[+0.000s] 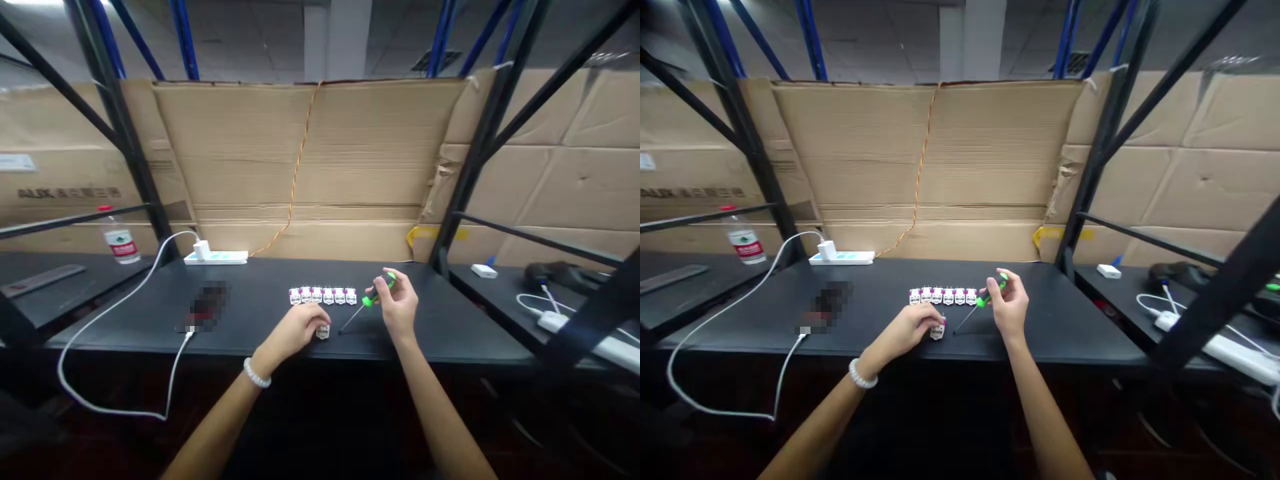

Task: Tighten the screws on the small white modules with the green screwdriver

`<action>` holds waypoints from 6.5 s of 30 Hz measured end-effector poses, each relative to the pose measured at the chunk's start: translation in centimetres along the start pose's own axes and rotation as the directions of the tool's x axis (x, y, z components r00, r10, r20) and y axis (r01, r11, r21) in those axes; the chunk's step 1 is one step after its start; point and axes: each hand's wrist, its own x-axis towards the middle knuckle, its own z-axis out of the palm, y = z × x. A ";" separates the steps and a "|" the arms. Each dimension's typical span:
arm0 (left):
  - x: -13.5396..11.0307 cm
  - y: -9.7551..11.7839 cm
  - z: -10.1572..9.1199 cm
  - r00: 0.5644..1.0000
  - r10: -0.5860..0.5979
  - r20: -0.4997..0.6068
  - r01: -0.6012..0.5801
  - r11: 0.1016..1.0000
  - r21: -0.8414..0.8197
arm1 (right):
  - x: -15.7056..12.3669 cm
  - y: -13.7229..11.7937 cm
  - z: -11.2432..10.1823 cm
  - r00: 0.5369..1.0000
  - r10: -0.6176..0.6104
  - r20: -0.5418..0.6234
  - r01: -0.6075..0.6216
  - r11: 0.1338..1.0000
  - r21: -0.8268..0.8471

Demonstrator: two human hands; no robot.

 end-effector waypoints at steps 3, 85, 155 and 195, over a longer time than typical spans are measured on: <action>-0.2 -0.2 0.0 1.000 -0.006 0.021 0.006 1.000 -0.017 | 0.0 0.0 0.0 1.000 0.000 0.005 0.000 1.000 0.006; -0.4 -1.4 0.1 0.994 0.022 0.109 -0.006 0.988 -0.152 | -1.9 -2.2 1.9 0.981 -0.182 0.069 0.170 0.973 0.154; 25.7 2.0 12.0 0.956 -0.134 0.261 0.034 0.934 0.357 | 5.4 -6.5 -15.8 0.814 -0.209 -0.542 0.374 0.903 0.213; 31.1 -5.7 15.0 0.852 0.101 0.514 -0.171 0.981 0.090 | 4.6 -5.6 -17.8 0.788 -0.106 -0.607 0.304 0.924 0.233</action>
